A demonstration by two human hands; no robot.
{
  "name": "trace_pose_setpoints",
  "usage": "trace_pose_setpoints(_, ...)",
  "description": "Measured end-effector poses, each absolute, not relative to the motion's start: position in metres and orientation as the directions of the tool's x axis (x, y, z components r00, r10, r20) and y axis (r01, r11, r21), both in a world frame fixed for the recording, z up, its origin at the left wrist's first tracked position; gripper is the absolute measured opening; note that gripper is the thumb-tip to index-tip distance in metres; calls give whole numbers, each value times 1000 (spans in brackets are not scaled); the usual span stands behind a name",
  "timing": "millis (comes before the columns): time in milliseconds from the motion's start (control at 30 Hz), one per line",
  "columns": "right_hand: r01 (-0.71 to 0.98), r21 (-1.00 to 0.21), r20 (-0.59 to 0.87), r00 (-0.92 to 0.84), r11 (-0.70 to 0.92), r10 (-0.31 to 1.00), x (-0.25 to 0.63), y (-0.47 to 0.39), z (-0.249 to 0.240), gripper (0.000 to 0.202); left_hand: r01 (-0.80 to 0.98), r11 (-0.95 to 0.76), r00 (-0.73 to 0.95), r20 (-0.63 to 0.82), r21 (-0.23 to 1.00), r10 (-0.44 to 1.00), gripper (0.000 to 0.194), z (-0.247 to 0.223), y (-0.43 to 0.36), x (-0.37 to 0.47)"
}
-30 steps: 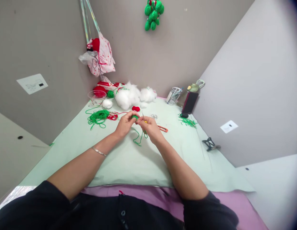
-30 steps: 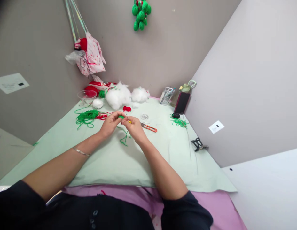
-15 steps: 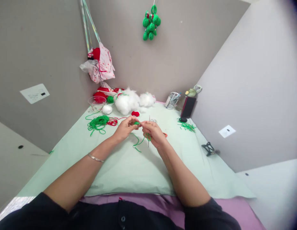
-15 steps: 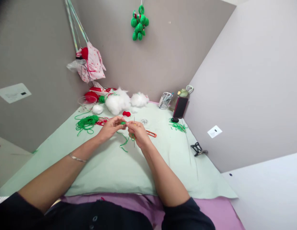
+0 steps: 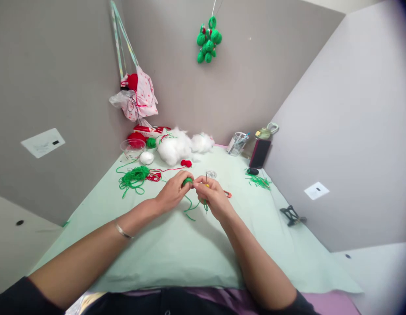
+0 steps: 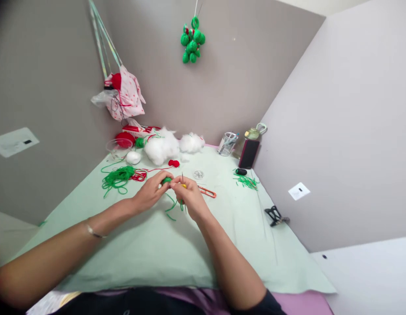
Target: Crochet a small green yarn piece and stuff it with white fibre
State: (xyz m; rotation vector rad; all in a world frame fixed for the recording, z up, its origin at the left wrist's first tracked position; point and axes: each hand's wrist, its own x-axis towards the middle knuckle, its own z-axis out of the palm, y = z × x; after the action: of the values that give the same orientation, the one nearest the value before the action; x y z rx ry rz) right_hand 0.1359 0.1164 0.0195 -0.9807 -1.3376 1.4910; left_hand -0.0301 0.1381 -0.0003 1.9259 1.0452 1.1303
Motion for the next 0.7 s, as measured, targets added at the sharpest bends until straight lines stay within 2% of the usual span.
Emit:
trace_pose_setpoints(267,-22,-979,-172,-451,-203,876,132,120,6,29,378,-381,439,199,844,876,20,-35,125,-42)
trace_pose_setpoints(567,-87,-872,-374,-518,-482,769,133,133,-8,39,383,-345,514,113,857,850,18,-53,130,-54)
trace_pose_setpoints(700,-111,-834,-404,-545,-541,735,136,135,-13,36,361,-293,499,82,885,863,17,-53,132,-56)
